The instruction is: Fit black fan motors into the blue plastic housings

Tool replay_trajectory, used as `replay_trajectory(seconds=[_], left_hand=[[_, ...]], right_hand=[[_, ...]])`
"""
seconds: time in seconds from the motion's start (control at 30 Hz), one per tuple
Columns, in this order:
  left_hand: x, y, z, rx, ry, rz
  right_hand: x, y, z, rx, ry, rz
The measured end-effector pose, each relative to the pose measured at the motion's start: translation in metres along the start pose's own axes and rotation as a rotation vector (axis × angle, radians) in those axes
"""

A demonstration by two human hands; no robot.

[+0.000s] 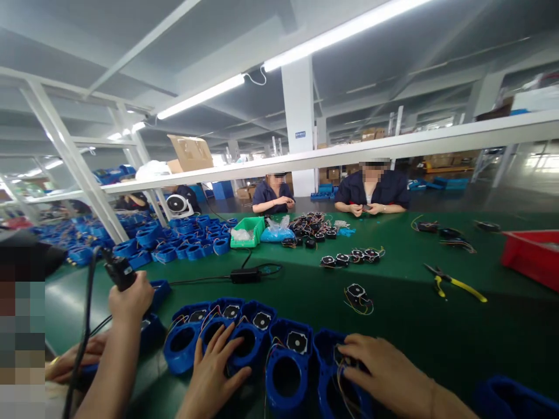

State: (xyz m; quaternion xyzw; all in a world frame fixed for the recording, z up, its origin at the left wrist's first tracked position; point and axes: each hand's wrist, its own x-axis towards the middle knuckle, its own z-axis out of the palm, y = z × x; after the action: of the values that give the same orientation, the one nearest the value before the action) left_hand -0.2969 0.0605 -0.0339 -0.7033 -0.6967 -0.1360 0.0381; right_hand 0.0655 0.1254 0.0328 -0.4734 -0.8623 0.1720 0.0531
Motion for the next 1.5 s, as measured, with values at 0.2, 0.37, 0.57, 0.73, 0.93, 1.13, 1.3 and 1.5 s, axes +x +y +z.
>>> replay_trajectory(seconds=[0.2,0.37,0.57,0.73,0.93,1.13,1.3,1.5], left_hand=[[0.002,0.038,-0.029,-0.074,0.217,0.179],[0.031,0.033,-0.102,-0.076,0.265,0.200],[0.065,0.079,-0.153,-0.152,0.201,0.306],[0.060,0.222,-0.075,-0.238,0.127,0.423],[0.037,0.357,-0.020,-0.446,0.034,0.473],[0.030,0.392,-0.022,-0.630,-0.143,0.569],[0.015,0.394,-0.012,-0.608,-0.268,0.577],[0.003,0.382,0.002,-0.529,-0.313,0.562]], right_hand=[[0.072,0.079,-0.031,-0.170,0.235,0.018],[0.100,0.124,-0.024,-0.237,0.023,0.031],[0.053,0.148,-0.019,-0.138,0.050,0.051],[-0.012,0.134,-0.036,-0.076,0.150,0.021],[-0.105,0.113,-0.071,-0.062,0.318,0.049],[-0.167,0.131,-0.077,-0.207,0.390,0.160],[-0.193,0.147,-0.061,-0.144,0.395,0.233],[-0.202,0.163,-0.029,0.027,0.360,0.246]])
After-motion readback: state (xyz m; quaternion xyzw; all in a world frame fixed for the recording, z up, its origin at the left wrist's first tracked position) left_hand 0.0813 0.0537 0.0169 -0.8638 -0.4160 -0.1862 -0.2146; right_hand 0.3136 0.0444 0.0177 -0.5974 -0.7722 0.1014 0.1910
